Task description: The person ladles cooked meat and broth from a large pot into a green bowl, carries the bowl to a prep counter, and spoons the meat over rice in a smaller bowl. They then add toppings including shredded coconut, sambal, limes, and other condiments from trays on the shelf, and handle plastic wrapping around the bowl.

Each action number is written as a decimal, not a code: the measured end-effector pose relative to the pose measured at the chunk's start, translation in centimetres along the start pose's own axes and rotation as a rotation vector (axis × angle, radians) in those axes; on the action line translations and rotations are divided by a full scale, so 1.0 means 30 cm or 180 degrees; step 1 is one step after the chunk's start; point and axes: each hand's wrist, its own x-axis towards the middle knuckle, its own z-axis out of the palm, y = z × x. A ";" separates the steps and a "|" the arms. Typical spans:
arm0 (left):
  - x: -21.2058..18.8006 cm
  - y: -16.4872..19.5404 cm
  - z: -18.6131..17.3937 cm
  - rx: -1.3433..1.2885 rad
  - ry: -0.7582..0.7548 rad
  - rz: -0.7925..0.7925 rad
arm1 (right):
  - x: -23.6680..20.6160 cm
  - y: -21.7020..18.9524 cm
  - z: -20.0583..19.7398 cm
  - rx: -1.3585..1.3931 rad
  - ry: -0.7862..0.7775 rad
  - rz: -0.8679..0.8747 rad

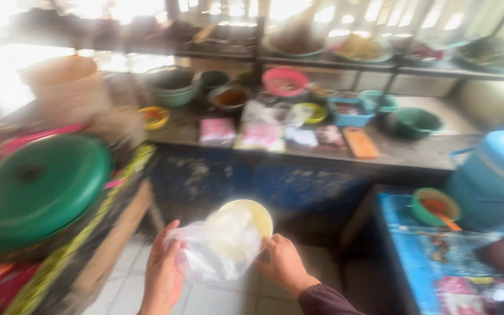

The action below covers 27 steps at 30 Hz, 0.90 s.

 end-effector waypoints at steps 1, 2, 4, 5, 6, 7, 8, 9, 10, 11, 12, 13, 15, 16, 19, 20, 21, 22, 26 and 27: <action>0.030 -0.048 0.083 -0.0020 -0.0117 -0.0152 | -0.001 0.070 -0.067 -0.0030 0.0115 0.0106; 0.070 -0.096 0.144 -0.0042 -0.0227 -0.0301 | 0.011 0.137 -0.110 -0.0060 0.0224 0.0207; 0.152 -0.175 0.260 -0.0117 -0.0274 -0.0483 | 0.055 0.258 -0.193 -0.0107 0.0365 0.0498; 0.222 -0.221 0.283 -0.0148 -0.0290 -0.0576 | 0.101 0.324 -0.194 -0.0113 0.0387 0.0705; 0.273 -0.257 0.322 -0.0152 -0.0244 -0.0593 | 0.129 0.384 -0.219 -0.0115 0.0413 0.0917; 0.327 -0.294 0.357 -0.0155 -0.0191 -0.0618 | 0.164 0.448 -0.242 -0.0204 0.0427 0.1076; 0.380 -0.337 0.390 -0.0154 -0.0140 -0.0651 | 0.202 0.517 -0.264 -0.0292 0.0440 0.1243; 0.436 -0.376 0.414 -0.0244 -0.0232 -0.0576 | 0.235 0.584 -0.281 -0.0378 0.0456 0.1412; 0.499 -0.405 0.430 -0.0336 -0.0323 -0.0495 | 0.271 0.650 -0.297 -0.0416 0.0523 0.1492; 0.574 -0.436 0.455 -0.0431 -0.0418 -0.0397 | 0.325 0.718 -0.316 -0.0453 0.0602 0.1558; 0.655 -0.468 0.483 -0.0448 -0.0348 -0.0416 | 0.389 0.784 -0.334 -0.0487 0.0684 0.1617; 0.725 -0.501 0.497 -0.0453 -0.0261 -0.0453 | 0.440 0.850 -0.343 -0.0515 0.0834 0.1536; 0.886 -0.546 0.544 -0.0544 -0.0232 -0.0424 | 0.568 0.970 -0.363 -0.0573 0.1139 0.1357; 0.966 -0.568 0.571 -0.0655 -0.0288 -0.0346 | 0.642 1.020 -0.374 -0.0612 0.1124 0.1519; 1.176 -0.638 0.652 -0.0819 -0.0413 -0.0234 | 0.825 1.146 -0.364 -0.0697 0.1114 0.1810; 1.243 -0.651 0.676 -0.0833 -0.0468 -0.0220 | 0.879 1.189 -0.356 -0.0730 0.1182 0.1794; 1.303 -0.666 0.699 -0.0843 -0.0440 -0.0309 | 0.926 1.230 -0.346 -0.0765 0.1248 0.1781; 1.354 -0.688 0.730 -0.0853 -0.0413 -0.0404 | 0.965 1.267 -0.330 -0.0722 0.1255 0.1884; 1.515 -0.815 0.881 -0.0833 -0.0401 -0.0794 | 1.100 1.410 -0.289 -0.0534 0.1383 0.1993; 1.541 -0.849 0.919 -0.0797 -0.0509 -0.0765 | 1.123 1.447 -0.286 -0.0467 0.1458 0.1952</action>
